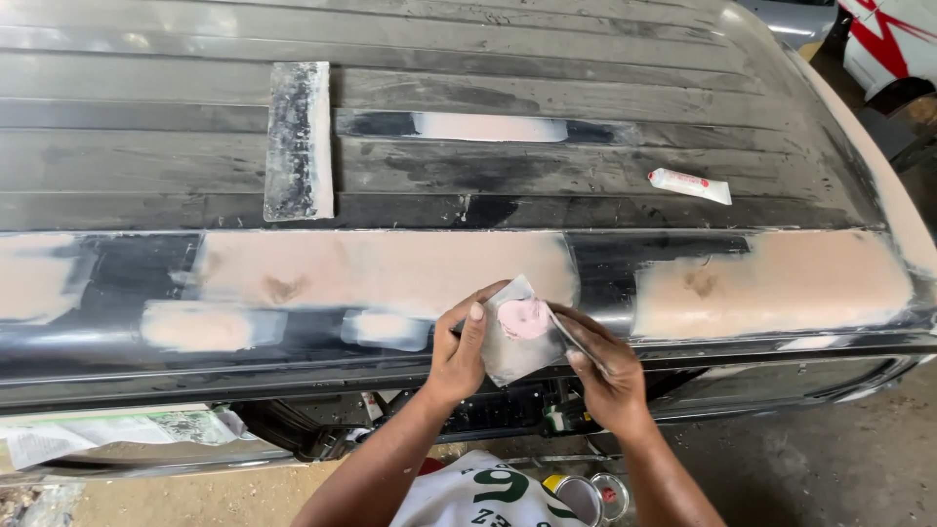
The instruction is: The person applies body filler to a car hood using a putty knife and a mixing board. They scoop filler from a container, spread it onto the board, and then apply it to the surface of the hood, smoothing it out.
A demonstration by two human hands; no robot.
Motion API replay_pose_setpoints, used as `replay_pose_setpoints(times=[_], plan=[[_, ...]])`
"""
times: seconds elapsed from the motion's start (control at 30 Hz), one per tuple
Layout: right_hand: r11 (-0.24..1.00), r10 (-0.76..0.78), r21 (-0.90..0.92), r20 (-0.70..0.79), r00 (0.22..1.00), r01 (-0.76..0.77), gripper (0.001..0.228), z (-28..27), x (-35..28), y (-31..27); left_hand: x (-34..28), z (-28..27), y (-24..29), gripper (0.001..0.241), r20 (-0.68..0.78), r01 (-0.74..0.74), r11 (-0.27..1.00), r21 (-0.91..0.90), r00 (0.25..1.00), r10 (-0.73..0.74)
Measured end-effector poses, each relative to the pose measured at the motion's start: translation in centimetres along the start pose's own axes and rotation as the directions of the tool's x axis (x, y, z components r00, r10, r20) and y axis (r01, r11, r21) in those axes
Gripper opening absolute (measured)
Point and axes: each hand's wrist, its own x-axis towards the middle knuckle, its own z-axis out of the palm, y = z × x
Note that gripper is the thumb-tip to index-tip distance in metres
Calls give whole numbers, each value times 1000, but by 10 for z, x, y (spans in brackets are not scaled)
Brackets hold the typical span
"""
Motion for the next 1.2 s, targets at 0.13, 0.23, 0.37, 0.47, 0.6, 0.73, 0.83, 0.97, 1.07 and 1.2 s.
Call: replay_pose_setpoints(times=[0.13,0.23,0.37,0.47,0.6,0.73,0.83,0.97,1.07,1.2], plan=[[876,398,-259,-84,913,-406,24,-9,-16,20,2,-7,-1,46,88,-286,933,218,958,273],[905,418,148,-477,773,-399,30,-24,-33,46,-20,-31,-95,62,105,-418,873,252,908,405],[793,588,258,-557,586,-552,28,33,27,-37,-32,23,-76,58,151,-414,876,247,909,388],[706,707,601,-562,429,-376,44,31,17,-21,-41,40,-61,69,146,-408,900,157,910,387],[998,39,54,-291,956,-24,22,-14,-6,-16,-47,36,-44,63,187,41,995,-88,982,-24],[954,-288,122,120,950,274,30,-16,-2,-31,-29,23,-15,60,-41,232,912,-339,965,-260],[991,-123,53,3,992,122,28,6,-1,-31,-21,8,2,60,46,74,995,-70,996,-70],[987,67,-139,-82,994,-78,32,11,-13,11,-5,17,11,45,196,-268,937,225,954,226],[952,29,-277,-346,938,-131,35,16,-11,5,-20,13,-38,57,92,-300,909,289,954,286],[926,-184,-356,-141,973,123,37,32,-14,0,-21,22,-36,63,61,-225,936,270,974,217]])
